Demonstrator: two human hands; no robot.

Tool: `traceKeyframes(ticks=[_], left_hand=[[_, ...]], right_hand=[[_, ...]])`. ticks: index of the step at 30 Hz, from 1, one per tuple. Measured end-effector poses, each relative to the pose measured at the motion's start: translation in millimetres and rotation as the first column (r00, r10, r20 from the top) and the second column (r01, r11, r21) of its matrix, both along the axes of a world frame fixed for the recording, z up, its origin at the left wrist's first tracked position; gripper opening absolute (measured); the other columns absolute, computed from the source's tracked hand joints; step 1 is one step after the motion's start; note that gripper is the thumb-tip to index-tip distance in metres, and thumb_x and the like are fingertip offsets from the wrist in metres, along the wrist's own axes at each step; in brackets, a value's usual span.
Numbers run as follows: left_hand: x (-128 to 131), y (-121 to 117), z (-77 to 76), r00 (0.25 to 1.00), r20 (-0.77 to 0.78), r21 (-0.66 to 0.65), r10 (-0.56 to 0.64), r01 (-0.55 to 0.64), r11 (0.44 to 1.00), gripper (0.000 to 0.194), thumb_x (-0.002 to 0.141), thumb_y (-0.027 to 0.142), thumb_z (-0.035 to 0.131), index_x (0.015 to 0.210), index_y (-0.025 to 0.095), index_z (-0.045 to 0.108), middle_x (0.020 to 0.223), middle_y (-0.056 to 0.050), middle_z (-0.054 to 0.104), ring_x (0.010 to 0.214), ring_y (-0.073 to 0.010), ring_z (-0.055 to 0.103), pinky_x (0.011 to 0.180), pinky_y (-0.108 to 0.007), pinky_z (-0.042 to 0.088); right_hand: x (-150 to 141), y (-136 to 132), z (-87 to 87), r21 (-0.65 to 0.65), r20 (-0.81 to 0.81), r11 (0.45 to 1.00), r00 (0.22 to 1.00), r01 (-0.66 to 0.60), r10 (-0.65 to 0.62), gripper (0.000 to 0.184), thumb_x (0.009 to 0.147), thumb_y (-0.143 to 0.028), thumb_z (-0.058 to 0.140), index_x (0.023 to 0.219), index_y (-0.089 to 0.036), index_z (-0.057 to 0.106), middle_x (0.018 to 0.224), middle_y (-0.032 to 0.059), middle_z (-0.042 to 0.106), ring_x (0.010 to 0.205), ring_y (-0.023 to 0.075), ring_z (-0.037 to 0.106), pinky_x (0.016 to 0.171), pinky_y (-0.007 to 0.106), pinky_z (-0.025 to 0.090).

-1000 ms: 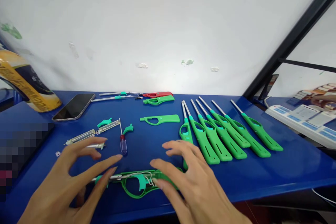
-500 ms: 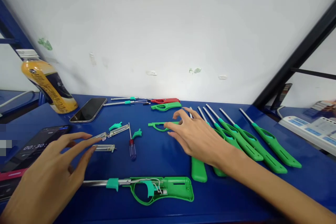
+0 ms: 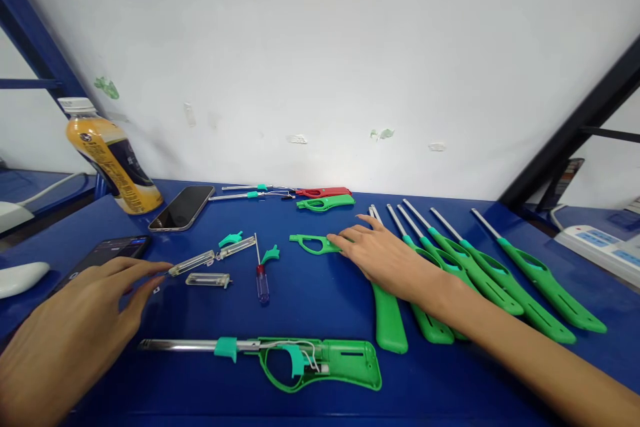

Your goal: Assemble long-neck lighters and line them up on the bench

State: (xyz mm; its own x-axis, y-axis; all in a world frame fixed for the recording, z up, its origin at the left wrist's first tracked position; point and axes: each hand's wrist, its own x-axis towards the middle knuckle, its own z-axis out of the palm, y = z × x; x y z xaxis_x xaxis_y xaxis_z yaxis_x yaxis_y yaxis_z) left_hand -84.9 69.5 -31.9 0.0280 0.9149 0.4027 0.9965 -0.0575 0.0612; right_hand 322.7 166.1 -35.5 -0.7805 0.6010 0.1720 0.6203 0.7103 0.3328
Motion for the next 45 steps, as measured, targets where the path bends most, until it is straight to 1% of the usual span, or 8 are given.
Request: traceKeyframes(ticks=[4,8,18,24,30,36,40,45], left_hand=[[-2,-6,4.4,0.998,-0.033,-0.08,0.054,-0.056,0.995,0.042,0.107,0.032,0.038,0.11,0.024,0.08,0.109,-0.007,0.08,0.093,-0.0337,0.079,0.071,-0.043,0.058],[2,-12,6.0,0.983,-0.115,-0.053,0.14,-0.147,0.988,0.043,0.109,0.03,0.037,0.106,0.025,0.079,0.097,-0.002,0.079,0.078,-0.0299,0.08,0.061,-0.036,0.051],[4,-9,-8.6,0.983,-0.148,-0.011,0.112,-0.115,0.993,0.05,0.106,0.03,0.03,0.09,0.023,0.077,0.091,-0.012,0.08,0.064,-0.0344,0.078,0.052,-0.044,0.053],[6,-10,-8.1,0.982,-0.139,-0.041,0.131,-0.138,0.99,0.049,0.108,0.03,0.028,0.091,0.025,0.073,0.088,-0.011,0.078,0.065,-0.0343,0.076,0.051,-0.041,0.046],[5,-10,-7.3,0.984,-0.143,-0.068,0.103,-0.114,0.991,0.043,0.11,0.03,0.028,0.096,0.024,0.069,0.089,-0.01,0.078,0.072,-0.0314,0.078,0.056,-0.039,0.045],[8,-9,-8.9,0.994,-0.07,-0.051,0.089,-0.092,0.994,0.041,0.11,0.039,0.03,0.108,0.027,0.07,0.094,-0.008,0.082,0.077,-0.0343,0.08,0.064,-0.042,0.052],[14,-11,-5.4,1.0,0.023,0.098,0.017,-0.02,0.995,0.039,0.109,0.043,0.036,0.112,0.026,0.07,0.096,-0.006,0.081,0.083,-0.0307,0.08,0.068,-0.039,0.055],[17,-17,-3.7,0.985,0.118,0.317,-0.124,0.081,0.945,0.036,0.112,0.048,0.039,0.122,0.029,0.068,0.119,0.0,0.076,0.098,-0.0229,0.077,0.085,-0.033,0.056]], right_hand=[[1,-2,1.2,0.004,0.007,1.0,1.0,-0.027,0.027,0.042,0.11,-0.012,0.048,0.15,-0.017,0.058,0.123,0.0145,0.079,0.11,0.0279,0.076,0.114,0.059,0.047],[3,-1,0.5,0.014,0.003,0.999,0.999,-0.035,0.035,0.043,0.108,-0.01,0.05,0.15,-0.019,0.059,0.121,0.0135,0.079,0.105,0.0268,0.077,0.114,0.058,0.047],[-2,-5,5.6,0.028,0.027,0.999,0.999,-0.033,0.032,0.039,0.11,-0.015,0.05,0.148,-0.017,0.059,0.113,0.0131,0.08,0.098,0.0282,0.077,0.111,0.059,0.047],[-17,-13,24.4,0.031,-0.007,0.997,0.998,-0.065,0.065,0.037,0.11,-0.013,0.046,0.142,-0.018,0.063,0.121,0.0129,0.078,0.108,0.0287,0.075,0.112,0.058,0.045],[-53,-21,48.3,0.012,-0.026,0.988,0.987,-0.157,0.157,0.029,0.112,-0.019,0.049,0.133,-0.02,0.068,0.107,0.0075,0.079,0.102,0.0258,0.074,0.109,0.052,0.046],[-121,-21,54.2,-0.02,0.021,0.946,0.946,-0.323,0.323,0.019,0.111,-0.026,0.056,0.123,-0.018,0.069,0.102,0.0057,0.077,0.099,0.0243,0.071,0.111,0.048,0.041],[-168,-19,42.0,-0.06,0.046,0.913,0.912,-0.404,0.406,0.019,0.11,-0.03,0.06,0.12,-0.014,0.065,0.093,0.0056,0.077,0.088,0.0238,0.071,0.093,0.042,0.046],[-188,-18,33.1,-0.072,0.031,0.912,0.913,-0.405,0.408,0.038,0.101,-0.004,0.06,0.138,-0.014,0.054,0.091,0.0043,0.075,0.084,0.023,0.069,0.077,0.037,0.042]])
